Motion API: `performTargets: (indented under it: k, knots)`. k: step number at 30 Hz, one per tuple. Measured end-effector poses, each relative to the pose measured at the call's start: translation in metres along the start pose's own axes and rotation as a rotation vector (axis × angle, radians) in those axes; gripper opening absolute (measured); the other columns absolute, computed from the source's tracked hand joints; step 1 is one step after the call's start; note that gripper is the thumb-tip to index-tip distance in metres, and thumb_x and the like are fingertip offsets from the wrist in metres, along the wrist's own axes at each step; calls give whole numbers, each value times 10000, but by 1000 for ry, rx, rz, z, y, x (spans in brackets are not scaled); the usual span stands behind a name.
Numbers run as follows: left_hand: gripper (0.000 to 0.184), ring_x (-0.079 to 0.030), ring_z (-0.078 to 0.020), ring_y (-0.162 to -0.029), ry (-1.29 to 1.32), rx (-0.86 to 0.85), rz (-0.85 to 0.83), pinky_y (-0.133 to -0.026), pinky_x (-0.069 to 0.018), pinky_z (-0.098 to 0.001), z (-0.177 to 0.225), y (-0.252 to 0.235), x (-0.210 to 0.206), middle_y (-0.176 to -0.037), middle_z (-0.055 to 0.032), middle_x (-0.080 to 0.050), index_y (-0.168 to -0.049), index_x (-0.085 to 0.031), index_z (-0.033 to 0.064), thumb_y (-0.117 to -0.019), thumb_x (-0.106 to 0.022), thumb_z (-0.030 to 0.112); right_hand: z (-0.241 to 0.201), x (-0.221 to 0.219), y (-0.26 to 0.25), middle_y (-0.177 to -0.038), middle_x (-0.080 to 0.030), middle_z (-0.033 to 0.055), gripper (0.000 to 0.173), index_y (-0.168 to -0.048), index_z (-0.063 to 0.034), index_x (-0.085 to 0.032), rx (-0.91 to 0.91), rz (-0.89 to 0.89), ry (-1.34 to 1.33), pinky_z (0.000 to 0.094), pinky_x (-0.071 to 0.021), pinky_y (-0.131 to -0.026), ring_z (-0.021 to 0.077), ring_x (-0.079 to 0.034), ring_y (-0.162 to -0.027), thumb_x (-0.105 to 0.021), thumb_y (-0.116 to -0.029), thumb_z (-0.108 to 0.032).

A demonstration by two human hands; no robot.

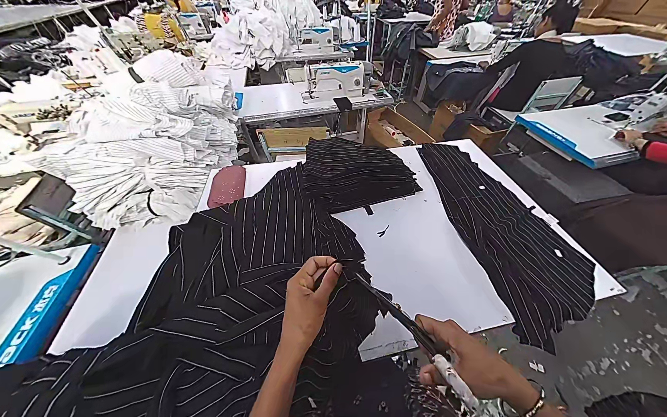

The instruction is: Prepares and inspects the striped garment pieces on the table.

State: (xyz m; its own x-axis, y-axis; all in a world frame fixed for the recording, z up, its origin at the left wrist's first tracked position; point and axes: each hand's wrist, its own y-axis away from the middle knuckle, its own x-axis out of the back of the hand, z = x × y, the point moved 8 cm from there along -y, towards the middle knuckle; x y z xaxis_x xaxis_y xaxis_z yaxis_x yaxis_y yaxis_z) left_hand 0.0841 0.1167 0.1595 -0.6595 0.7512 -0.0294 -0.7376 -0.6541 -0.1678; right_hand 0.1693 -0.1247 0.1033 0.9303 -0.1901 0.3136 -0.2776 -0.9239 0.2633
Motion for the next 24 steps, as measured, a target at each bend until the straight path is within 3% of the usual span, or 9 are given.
performTargets:
  k: [8, 18, 24]
  knots:
    - [49, -573, 73, -625, -53, 21, 44, -584, -454, -97, -3, -9, -3, -733, 111, -675, -970, -677, 65, -949, -633, 74, 12, 3, -9, -608, -473, -84, 479, -924, -97, -578, 25, 64, 17, 203, -366, -500, -8, -452, -525, -752, -872, -540]
    - [56, -567, 69, -626, -57, 21, -56, -581, -448, -100, -7, -34, -21, -730, 116, -662, -989, -669, 65, -956, -631, 88, 15, 23, -18, -619, -464, -84, 512, -908, -101, -569, 32, 48, -18, 195, -363, -504, -11, -450, -535, -742, -865, -581]
    - [65, -590, 66, -659, -55, 20, 6, -610, -468, -101, -8, -38, -22, -765, 101, -682, -987, -669, 57, -955, -625, 91, 17, 23, -19, -585, -478, -103, 404, -854, -111, -577, -14, 89, -52, 172, -348, -495, -40, -445, -517, -757, -896, -470]
